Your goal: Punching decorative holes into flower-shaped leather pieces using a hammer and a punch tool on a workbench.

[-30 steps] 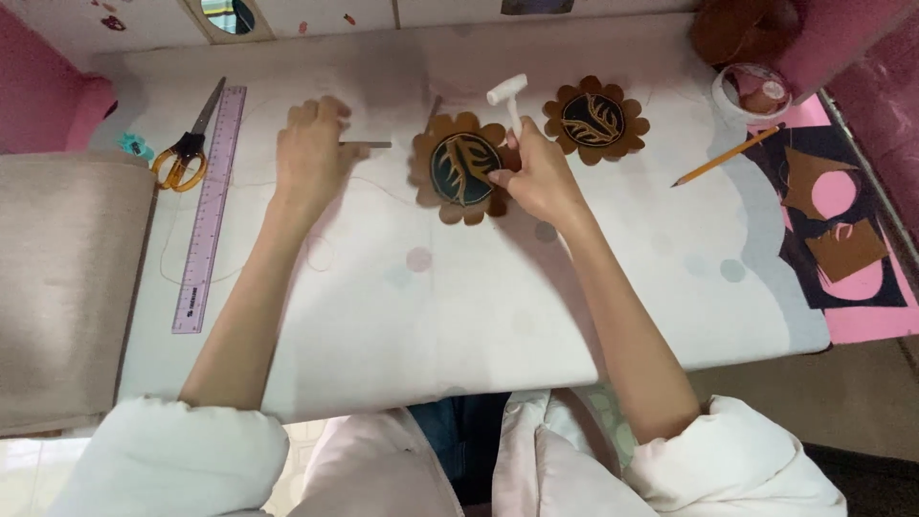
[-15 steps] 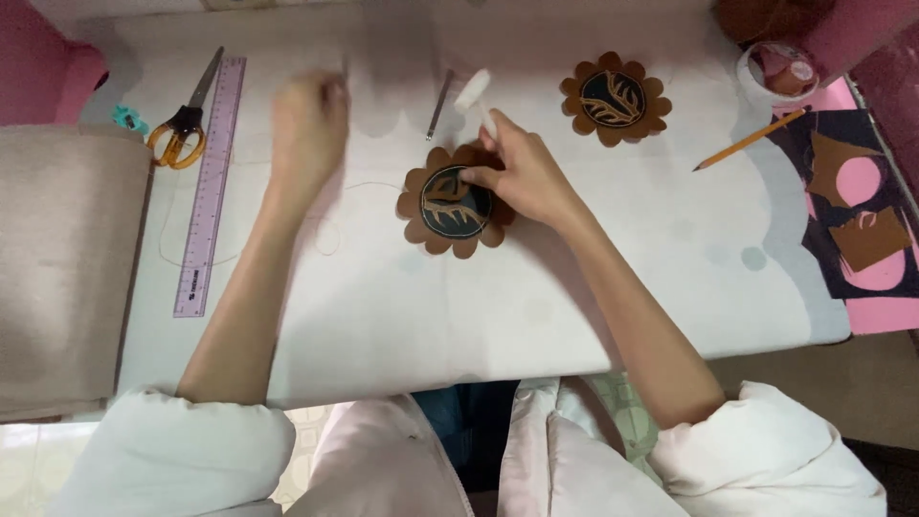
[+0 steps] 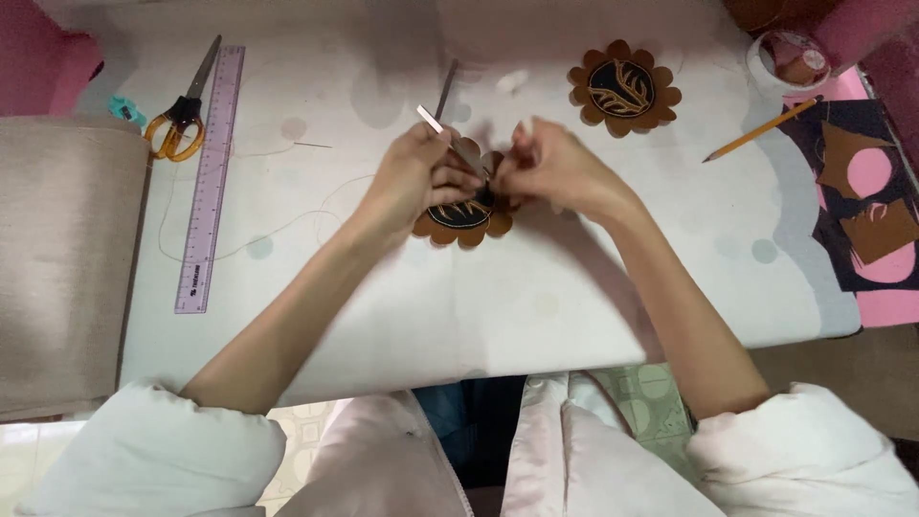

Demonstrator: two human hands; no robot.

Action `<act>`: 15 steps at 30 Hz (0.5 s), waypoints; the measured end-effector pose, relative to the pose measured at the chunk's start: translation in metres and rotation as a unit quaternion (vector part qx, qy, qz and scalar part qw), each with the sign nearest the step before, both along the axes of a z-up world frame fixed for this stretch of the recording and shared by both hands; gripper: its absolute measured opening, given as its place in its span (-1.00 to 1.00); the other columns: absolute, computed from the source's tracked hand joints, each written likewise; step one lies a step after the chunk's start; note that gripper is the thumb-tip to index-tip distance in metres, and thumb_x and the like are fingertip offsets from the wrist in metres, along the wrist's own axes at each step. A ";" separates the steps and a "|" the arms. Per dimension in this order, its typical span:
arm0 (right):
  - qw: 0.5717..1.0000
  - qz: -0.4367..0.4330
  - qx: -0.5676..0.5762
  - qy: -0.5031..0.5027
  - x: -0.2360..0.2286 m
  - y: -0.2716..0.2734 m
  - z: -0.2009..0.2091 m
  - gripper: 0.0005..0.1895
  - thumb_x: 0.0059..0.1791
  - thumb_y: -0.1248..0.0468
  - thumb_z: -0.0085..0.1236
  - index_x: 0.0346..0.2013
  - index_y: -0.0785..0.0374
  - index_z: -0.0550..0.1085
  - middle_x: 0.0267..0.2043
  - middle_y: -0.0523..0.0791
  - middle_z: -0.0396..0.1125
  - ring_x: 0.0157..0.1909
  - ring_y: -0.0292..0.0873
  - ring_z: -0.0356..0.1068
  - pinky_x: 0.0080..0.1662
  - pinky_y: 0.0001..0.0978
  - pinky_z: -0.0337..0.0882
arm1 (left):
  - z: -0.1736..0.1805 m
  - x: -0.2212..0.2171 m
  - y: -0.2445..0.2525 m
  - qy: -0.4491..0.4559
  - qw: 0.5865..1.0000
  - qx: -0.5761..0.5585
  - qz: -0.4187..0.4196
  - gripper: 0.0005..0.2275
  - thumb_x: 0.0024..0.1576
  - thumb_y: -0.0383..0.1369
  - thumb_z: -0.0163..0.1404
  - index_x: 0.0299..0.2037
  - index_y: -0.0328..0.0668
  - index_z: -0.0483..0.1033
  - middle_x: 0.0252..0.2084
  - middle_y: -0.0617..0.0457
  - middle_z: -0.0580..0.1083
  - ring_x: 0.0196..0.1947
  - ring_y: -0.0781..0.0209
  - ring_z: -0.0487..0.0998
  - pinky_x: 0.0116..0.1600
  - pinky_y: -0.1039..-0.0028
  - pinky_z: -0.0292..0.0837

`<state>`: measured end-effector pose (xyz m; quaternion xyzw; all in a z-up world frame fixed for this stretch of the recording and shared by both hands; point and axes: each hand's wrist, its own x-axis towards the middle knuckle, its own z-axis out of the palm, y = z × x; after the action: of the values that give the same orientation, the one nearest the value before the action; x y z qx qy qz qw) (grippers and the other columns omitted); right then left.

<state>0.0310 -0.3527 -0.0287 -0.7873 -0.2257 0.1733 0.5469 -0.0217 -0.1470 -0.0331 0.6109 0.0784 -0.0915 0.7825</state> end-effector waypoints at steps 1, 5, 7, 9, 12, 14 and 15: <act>1.000 0.000 0.000 0.000 -0.004 0.002 0.006 -0.64 -0.18 0.27 0.45 -0.38 0.21 0.35 -0.45 -0.12 0.41 -0.42 -0.19 0.43 -0.38 -0.39 0.46 | 0.001 -0.004 -0.002 0.000 1.000 0.000 0.000 -0.77 0.38 -0.30 -0.32 0.10 -0.23 0.26 -0.13 -0.24 0.52 -0.18 0.01 0.70 -0.07 0.21 0.72; 0.989 0.050 -0.133 -0.032 -0.016 0.004 0.009 -0.46 -0.27 0.20 0.54 -0.31 0.18 0.27 -0.33 -0.02 0.49 -0.28 -0.01 0.51 -0.22 -0.25 0.47 | -0.010 -0.010 -0.006 -0.034 0.997 0.067 0.007 -0.75 0.38 -0.31 -0.30 0.09 -0.34 0.27 -0.20 -0.17 0.48 -0.24 0.09 0.67 -0.07 0.34 0.69; 0.990 0.046 -0.132 -0.028 -0.020 0.004 0.006 -0.46 -0.26 0.25 0.52 -0.30 0.11 0.24 -0.33 -0.10 0.50 -0.29 -0.09 0.51 -0.22 -0.35 0.47 | -0.016 -0.012 -0.006 -0.059 0.995 0.081 0.009 -0.77 0.38 -0.31 -0.28 0.06 -0.34 0.27 -0.24 -0.13 0.49 -0.28 0.16 0.65 -0.09 0.38 0.69; 0.989 0.042 -0.133 -0.054 -0.025 0.003 0.007 -0.50 -0.22 0.28 0.48 -0.29 0.12 0.24 -0.32 -0.08 0.50 -0.30 -0.05 0.52 -0.25 -0.31 0.47 | -0.011 -0.016 -0.008 -0.107 0.988 0.110 0.004 -0.82 0.33 -0.41 -0.11 0.04 -0.36 0.33 -0.28 -0.06 0.50 -0.29 0.25 0.63 -0.12 0.49 0.68; 0.989 0.036 -0.126 -0.061 -0.028 0.002 0.007 -0.53 -0.20 0.28 0.47 -0.31 0.13 0.25 -0.35 -0.03 0.49 -0.33 -0.02 0.50 -0.26 -0.26 0.46 | -0.017 -0.021 -0.007 -0.162 0.972 0.171 0.005 -0.87 0.33 -0.45 -0.09 0.02 -0.31 0.35 -0.25 -0.05 0.54 -0.27 0.32 0.61 -0.12 0.56 0.65; 0.989 0.040 -0.126 -0.058 -0.029 0.001 0.014 -0.52 -0.21 0.28 0.48 -0.31 0.14 0.25 -0.37 -0.02 0.47 -0.34 -0.01 0.49 -0.25 -0.25 0.46 | -0.014 -0.025 -0.011 -0.186 0.962 0.200 0.005 -0.88 0.34 -0.46 -0.09 0.02 -0.30 0.34 -0.25 -0.05 0.54 -0.27 0.33 0.60 -0.12 0.56 0.64; 0.989 0.045 -0.126 -0.059 -0.029 0.000 0.017 -0.52 -0.21 0.27 0.48 -0.31 0.15 0.25 -0.38 -0.01 0.46 -0.35 0.00 0.48 -0.25 -0.24 0.46 | -0.013 -0.026 -0.013 -0.214 0.950 0.230 0.006 -0.90 0.35 -0.48 -0.10 0.01 -0.29 0.33 -0.25 -0.05 0.54 -0.27 0.34 0.58 -0.13 0.55 0.63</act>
<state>0.0022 -0.3525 -0.0117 -0.8479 -0.2690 0.1784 0.4206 -0.0480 -0.1596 -0.0460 0.7788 -0.0677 0.0666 0.6201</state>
